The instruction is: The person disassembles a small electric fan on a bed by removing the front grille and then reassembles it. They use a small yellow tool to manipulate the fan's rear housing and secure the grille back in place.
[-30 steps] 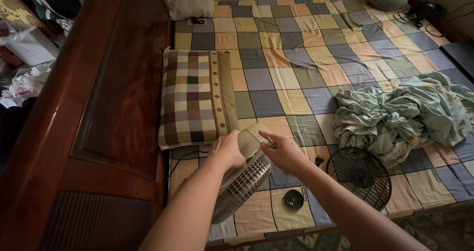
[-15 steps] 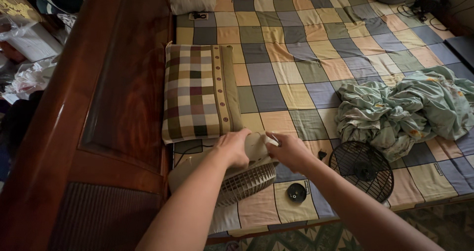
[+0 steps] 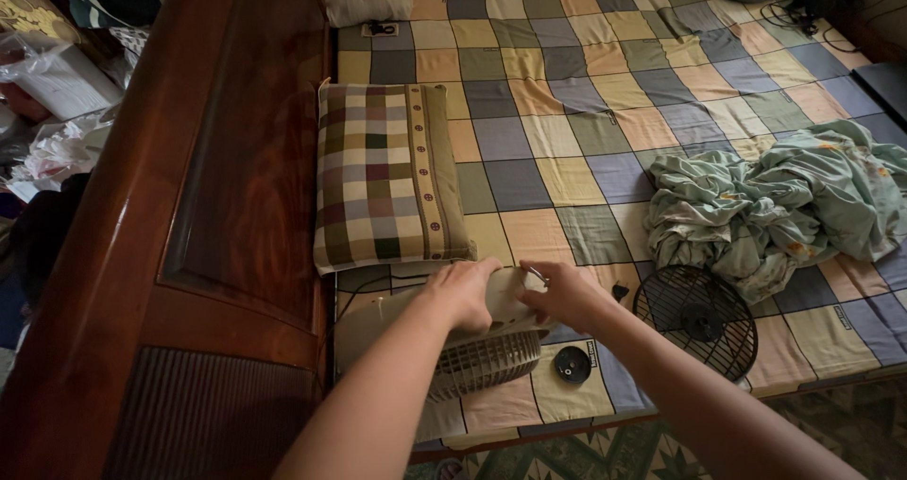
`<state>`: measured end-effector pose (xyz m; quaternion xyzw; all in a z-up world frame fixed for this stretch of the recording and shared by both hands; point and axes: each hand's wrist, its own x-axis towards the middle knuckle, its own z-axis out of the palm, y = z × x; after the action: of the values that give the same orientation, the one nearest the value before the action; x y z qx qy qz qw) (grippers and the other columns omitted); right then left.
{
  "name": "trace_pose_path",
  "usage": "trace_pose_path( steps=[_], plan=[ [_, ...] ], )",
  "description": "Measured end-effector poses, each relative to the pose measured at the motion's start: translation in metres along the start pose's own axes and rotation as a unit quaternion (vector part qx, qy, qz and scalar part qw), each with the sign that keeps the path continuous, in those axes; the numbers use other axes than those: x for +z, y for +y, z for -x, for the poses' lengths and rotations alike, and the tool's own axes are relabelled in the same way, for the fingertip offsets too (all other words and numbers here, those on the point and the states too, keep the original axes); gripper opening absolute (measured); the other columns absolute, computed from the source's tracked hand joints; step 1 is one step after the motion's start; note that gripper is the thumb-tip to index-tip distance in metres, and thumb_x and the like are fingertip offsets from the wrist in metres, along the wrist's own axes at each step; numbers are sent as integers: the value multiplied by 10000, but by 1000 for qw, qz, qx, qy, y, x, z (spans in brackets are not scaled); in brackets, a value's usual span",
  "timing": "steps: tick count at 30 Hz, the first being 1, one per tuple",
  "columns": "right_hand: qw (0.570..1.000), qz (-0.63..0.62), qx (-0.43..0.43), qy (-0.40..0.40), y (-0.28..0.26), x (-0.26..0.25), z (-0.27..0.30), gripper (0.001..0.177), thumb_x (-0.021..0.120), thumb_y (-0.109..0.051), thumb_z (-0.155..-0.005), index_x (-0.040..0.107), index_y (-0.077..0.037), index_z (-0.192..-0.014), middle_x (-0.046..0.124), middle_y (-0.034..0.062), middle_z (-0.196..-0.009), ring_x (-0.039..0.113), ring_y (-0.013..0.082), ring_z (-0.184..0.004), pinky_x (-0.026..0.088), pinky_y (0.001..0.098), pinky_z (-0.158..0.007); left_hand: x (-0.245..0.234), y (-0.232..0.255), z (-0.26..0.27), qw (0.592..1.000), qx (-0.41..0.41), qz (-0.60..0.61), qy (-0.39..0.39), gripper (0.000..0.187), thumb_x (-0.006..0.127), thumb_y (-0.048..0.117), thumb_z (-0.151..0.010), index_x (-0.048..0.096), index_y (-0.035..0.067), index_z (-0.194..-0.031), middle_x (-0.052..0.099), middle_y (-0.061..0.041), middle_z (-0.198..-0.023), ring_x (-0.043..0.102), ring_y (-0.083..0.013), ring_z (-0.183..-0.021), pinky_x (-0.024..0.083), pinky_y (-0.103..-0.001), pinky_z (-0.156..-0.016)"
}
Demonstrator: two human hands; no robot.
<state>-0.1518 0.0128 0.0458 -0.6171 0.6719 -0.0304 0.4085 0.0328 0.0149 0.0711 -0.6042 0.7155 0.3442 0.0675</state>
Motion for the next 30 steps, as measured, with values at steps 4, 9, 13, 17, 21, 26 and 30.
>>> trace_pose_path(
  steps=[4, 9, 13, 17, 21, 26, 30],
  plan=[
    [1000, 18, 15, -10, 5, 3, -1, 678, 785, -281, -845, 548, -312, -1480, 802, 66, -761, 763, 141, -662, 575, 319, -578, 6, -1, 1, 1000, 7, -4, -7, 887, 808, 88, -674, 471, 250, -1478, 629, -109, -1357, 586, -315, -1299, 500, -427, -1091],
    [1000, 11, 10, -12, 14, 8, -4, 748, 853, -253, -788, 552, -291, -1473, 811, 84, -787, 788, 135, -696, 607, 315, -657, 14, -5, -4, 1000, 20, -17, -17, 898, 831, 70, -655, 425, 154, -1451, 609, -130, -1352, 577, -324, -1292, 491, -434, -1090],
    [1000, 17, 4, 12, 22, 16, -9, 780, 883, -274, -748, 569, -295, -1461, 824, 97, -821, 787, 144, -703, 603, 308, -706, 20, -11, -18, 999, 19, -48, -19, 823, 829, 91, -674, 423, 74, -1389, 659, -180, -1283, 638, -352, -1232, 507, -435, -1076],
    [999, -16, -12, 43, 33, 22, -7, 823, 917, -288, -696, 579, -281, -1446, 739, 86, -1022, 790, 172, -695, 634, 354, -712, 39, -17, -16, 996, 71, -6, 61, 839, 885, 154, -618, 486, 127, -1356, 619, -140, -1338, 587, -350, -1283, 509, -468, -1067],
    [998, 20, -11, 62, 35, 21, -5, 811, 924, -331, -705, 586, -301, -1442, 744, 118, -1069, 773, 178, -720, 623, 378, -736, 42, -21, -10, 997, 45, -35, 55, 1009, 971, 288, -570, 457, 264, -1438, 514, -83, -1429, 418, -317, -1396, 319, -531, -1188],
    [998, 18, -23, 54, 35, 16, -4, 791, 897, -315, -719, 588, -296, -1447, 796, 142, -967, 793, 193, -720, 619, 375, -733, 48, -34, 8, 993, 38, -45, 98, 1078, 948, 461, -634, 378, 384, -1546, 442, -88, -1477, 353, -320, -1437, 252, -567, -1216],
    [993, 93, -26, 64, 37, 15, -6, 769, 895, -338, -750, 592, -315, -1456, 797, 154, -880, 772, 172, -752, 589, 363, -757, 62, -52, 23, 991, -9, -9, 134, 1157, 946, 478, -643, 275, 359, -1579, 360, -111, -1537, 328, -318, -1437, 177, -573, -1223]
  ],
)
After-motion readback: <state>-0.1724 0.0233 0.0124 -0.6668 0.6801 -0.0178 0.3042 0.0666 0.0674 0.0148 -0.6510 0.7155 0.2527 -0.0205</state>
